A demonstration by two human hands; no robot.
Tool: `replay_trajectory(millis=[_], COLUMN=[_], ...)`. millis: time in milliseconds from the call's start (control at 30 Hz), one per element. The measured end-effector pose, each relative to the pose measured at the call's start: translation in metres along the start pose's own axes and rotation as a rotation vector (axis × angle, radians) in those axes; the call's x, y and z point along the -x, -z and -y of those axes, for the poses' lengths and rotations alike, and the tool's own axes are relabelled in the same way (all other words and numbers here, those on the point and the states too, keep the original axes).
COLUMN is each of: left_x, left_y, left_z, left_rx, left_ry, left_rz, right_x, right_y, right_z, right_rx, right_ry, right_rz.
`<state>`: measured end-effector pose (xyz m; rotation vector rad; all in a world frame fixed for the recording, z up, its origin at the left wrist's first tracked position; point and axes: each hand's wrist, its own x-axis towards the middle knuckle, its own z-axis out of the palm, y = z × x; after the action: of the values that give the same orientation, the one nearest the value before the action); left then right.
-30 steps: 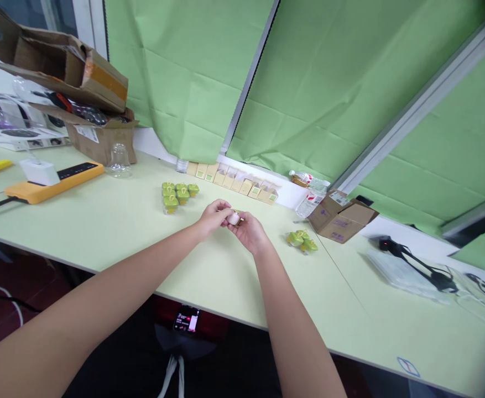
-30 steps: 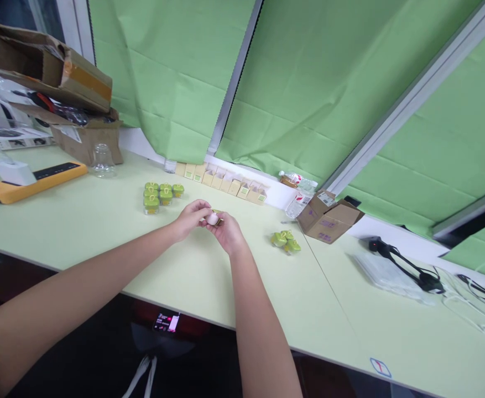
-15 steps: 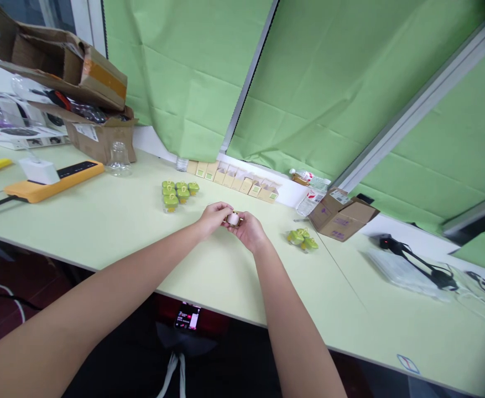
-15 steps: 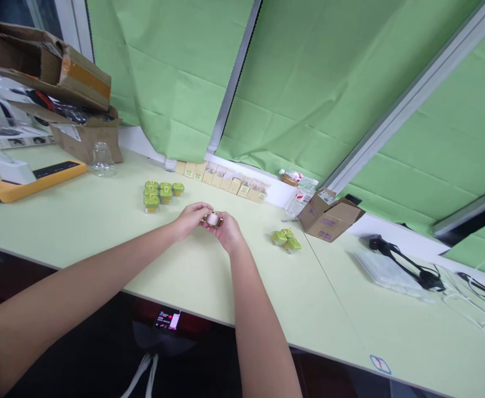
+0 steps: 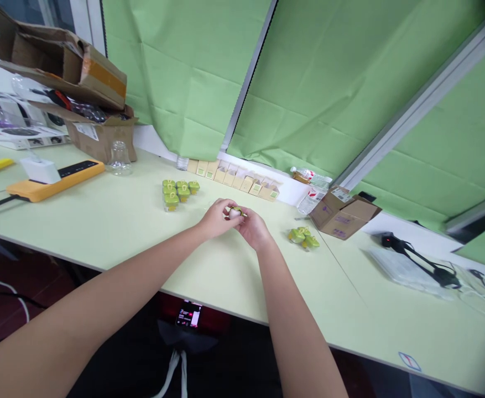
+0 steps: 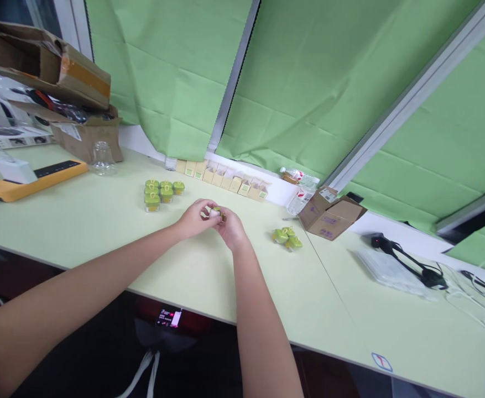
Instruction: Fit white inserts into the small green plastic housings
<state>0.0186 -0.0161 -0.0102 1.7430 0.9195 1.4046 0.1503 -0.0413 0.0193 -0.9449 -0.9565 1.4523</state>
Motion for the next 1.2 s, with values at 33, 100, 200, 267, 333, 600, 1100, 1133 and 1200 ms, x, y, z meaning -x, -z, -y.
replay_trajectory(millis=[33,100,200,267,333,600,1100,1133,1200], left_x=[0.001,0.001,-0.001,-0.002,-0.003,-0.004,0.0,0.0,-0.001], left_y=[0.0,0.001,0.002,0.004,0.004,0.0,0.001,0.001,0.001], left_z=[0.0,0.0,-0.003,-0.005,-0.008,-0.007,-0.019,-0.019,-0.019], left_rx=[-0.045,-0.048,0.086,0.203,0.301,0.573,0.77,0.758,0.739], left_ry=[-0.042,-0.06,0.019,0.083,0.132,0.406,0.492,0.494,0.508], left_rz=[-0.006,-0.014,-0.018,-0.007,-0.002,0.04,0.03,0.027,-0.006], right_x=[0.0,-0.001,0.0,0.001,0.002,-0.006,-0.004,-0.004,-0.004], right_y=[0.0,0.0,0.003,0.005,0.007,0.009,0.016,0.016,0.015], right_z=[0.0,-0.001,0.0,0.001,0.003,-0.01,-0.014,-0.014,-0.015], right_rx=[0.017,0.05,0.051,0.032,0.026,0.492,1.002,0.967,0.894], right_ry=[0.023,0.061,0.085,0.091,0.088,0.356,0.649,0.66,0.689], right_rz=[0.011,-0.017,-0.133,-0.139,-0.102,-0.358,-0.586,-0.578,-0.553])
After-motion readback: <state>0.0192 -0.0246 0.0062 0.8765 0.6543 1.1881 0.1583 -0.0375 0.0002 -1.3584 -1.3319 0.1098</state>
